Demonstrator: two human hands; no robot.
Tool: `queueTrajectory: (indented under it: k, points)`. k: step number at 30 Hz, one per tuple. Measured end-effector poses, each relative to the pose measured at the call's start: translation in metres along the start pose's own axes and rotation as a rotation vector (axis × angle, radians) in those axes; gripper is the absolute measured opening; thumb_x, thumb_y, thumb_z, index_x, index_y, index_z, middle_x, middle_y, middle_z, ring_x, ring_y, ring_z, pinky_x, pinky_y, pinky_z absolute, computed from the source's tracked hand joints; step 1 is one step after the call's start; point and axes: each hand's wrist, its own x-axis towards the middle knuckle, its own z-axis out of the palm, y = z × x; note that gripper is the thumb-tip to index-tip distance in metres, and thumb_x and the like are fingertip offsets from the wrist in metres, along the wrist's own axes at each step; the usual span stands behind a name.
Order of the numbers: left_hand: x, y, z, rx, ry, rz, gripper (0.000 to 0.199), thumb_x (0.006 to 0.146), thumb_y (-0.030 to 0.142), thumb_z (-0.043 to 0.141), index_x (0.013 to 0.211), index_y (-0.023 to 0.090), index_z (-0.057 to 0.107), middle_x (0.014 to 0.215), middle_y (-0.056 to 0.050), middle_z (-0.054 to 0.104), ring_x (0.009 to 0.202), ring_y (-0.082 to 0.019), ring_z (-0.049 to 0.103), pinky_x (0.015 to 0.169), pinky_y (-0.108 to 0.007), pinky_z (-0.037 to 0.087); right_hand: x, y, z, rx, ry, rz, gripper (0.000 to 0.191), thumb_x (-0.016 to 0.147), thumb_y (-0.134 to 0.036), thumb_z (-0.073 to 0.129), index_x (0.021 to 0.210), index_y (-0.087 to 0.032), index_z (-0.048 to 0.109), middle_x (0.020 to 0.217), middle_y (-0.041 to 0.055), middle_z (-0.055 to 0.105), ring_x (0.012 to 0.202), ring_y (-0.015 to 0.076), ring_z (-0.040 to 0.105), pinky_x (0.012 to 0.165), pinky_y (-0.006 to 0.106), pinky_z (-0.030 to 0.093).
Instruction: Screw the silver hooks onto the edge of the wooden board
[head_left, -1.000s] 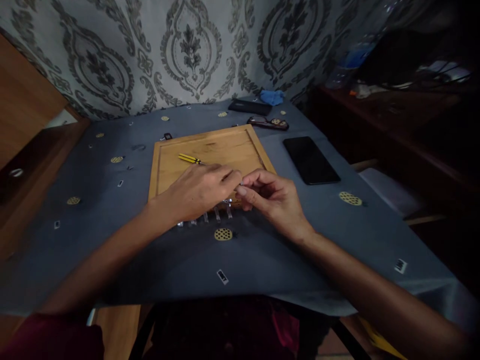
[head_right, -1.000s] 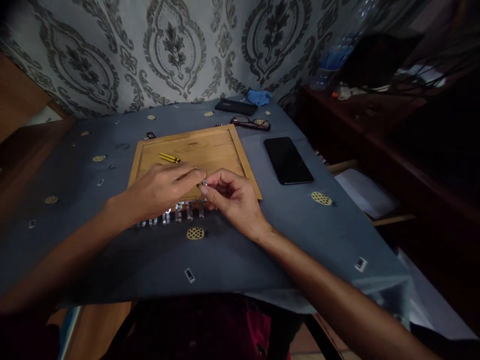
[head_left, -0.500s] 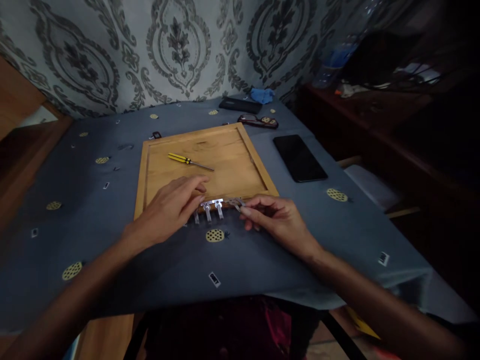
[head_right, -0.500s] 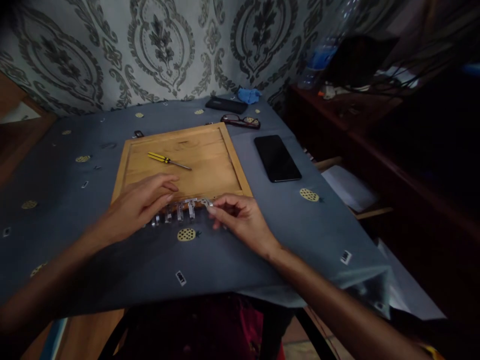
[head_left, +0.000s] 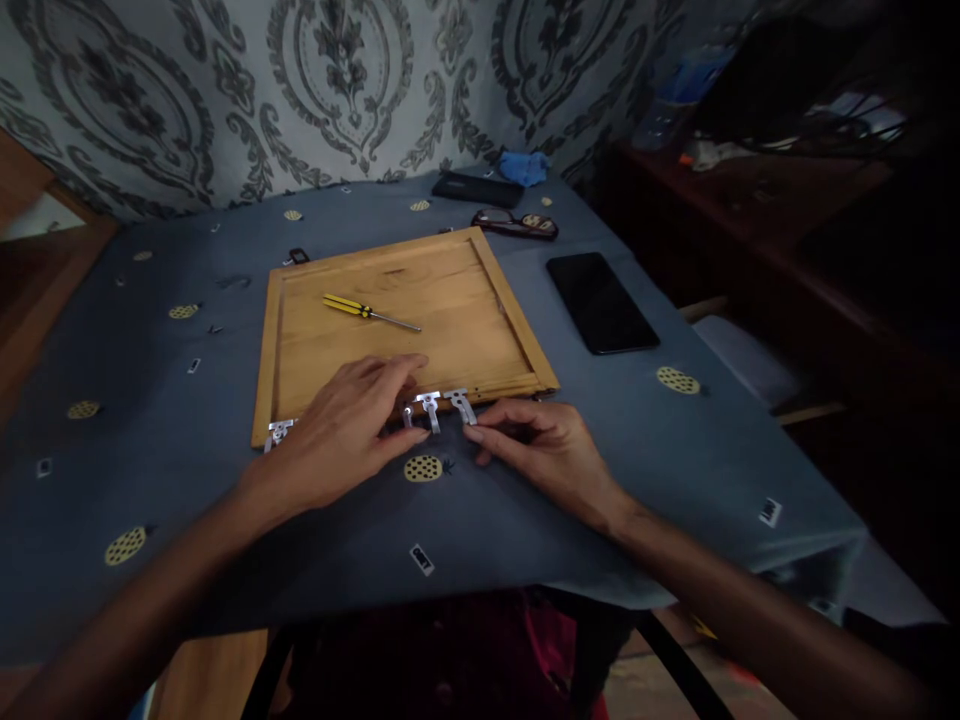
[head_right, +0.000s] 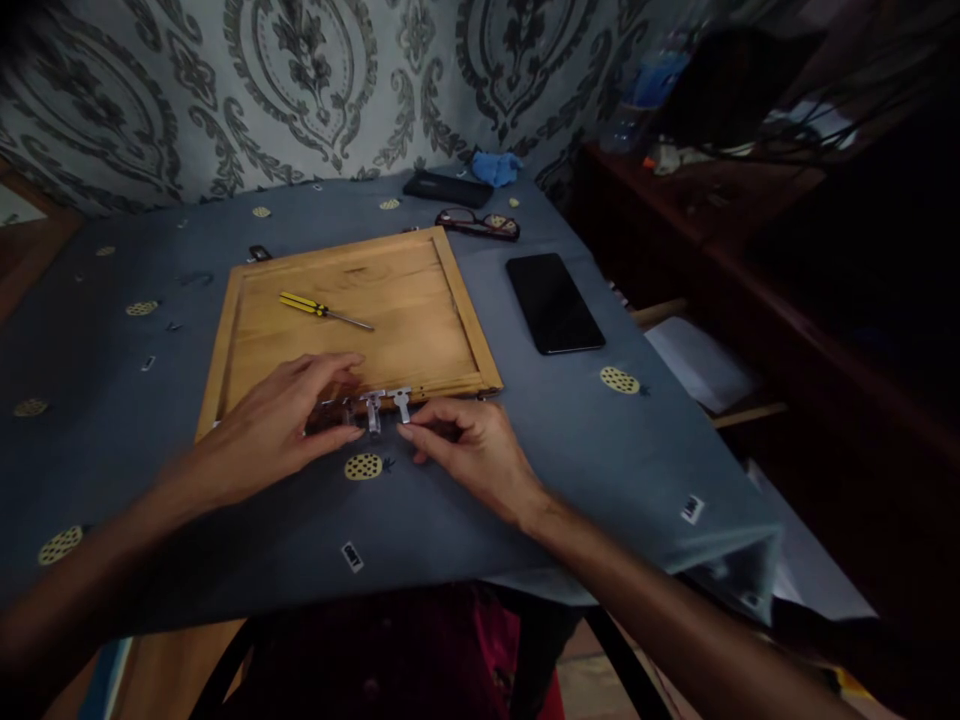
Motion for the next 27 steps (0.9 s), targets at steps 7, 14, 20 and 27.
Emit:
queueTrajectory:
  k: [7, 14, 20, 27]
  points:
    - [-0.001, -0.003, 0.004, -0.057, -0.020, -0.019, 0.060, 0.087, 0.034, 0.068, 0.138, 0.017, 0.042, 0.128, -0.012, 0.062, 0.125, -0.027, 0.055, 0.107, -0.045, 0.046, 0.001, 0.000, -0.001, -0.021, -0.012, 0.014, 0.024, 0.085, -0.040, 0.070, 0.073, -0.019, 0.072, 0.059, -0.0002, 0.069, 0.056, 0.0111, 0.064, 0.057, 0.023, 0.050]
    - [0.001, -0.004, 0.005, -0.032, -0.011, 0.003, 0.062, 0.086, 0.037, 0.070, 0.138, 0.019, 0.041, 0.130, -0.012, 0.062, 0.126, -0.028, 0.054, 0.105, -0.047, 0.046, 0.001, -0.001, 0.000, -0.037, -0.028, 0.005, 0.023, 0.086, -0.038, 0.069, 0.072, -0.020, 0.071, 0.059, -0.0007, 0.069, 0.056, 0.0115, 0.063, 0.057, 0.024, 0.049]
    - [0.010, 0.001, 0.010, 0.018, -0.004, 0.068, 0.063, 0.084, 0.033, 0.072, 0.137, 0.019, 0.040, 0.127, -0.011, 0.063, 0.121, -0.027, 0.057, 0.102, -0.045, 0.048, 0.002, -0.001, 0.001, -0.059, -0.039, -0.023, 0.022, 0.087, -0.036, 0.068, 0.072, -0.020, 0.071, 0.058, -0.0020, 0.067, 0.055, 0.0106, 0.061, 0.056, 0.022, 0.047]
    - [0.022, 0.010, 0.013, 0.057, -0.028, 0.099, 0.064, 0.082, 0.029, 0.074, 0.135, 0.017, 0.040, 0.127, -0.013, 0.063, 0.122, -0.028, 0.056, 0.103, -0.045, 0.047, 0.002, 0.000, 0.002, -0.082, -0.055, -0.053, 0.024, 0.089, -0.037, 0.066, 0.073, -0.019, 0.070, 0.058, -0.0025, 0.065, 0.055, 0.0099, 0.060, 0.055, 0.022, 0.045]
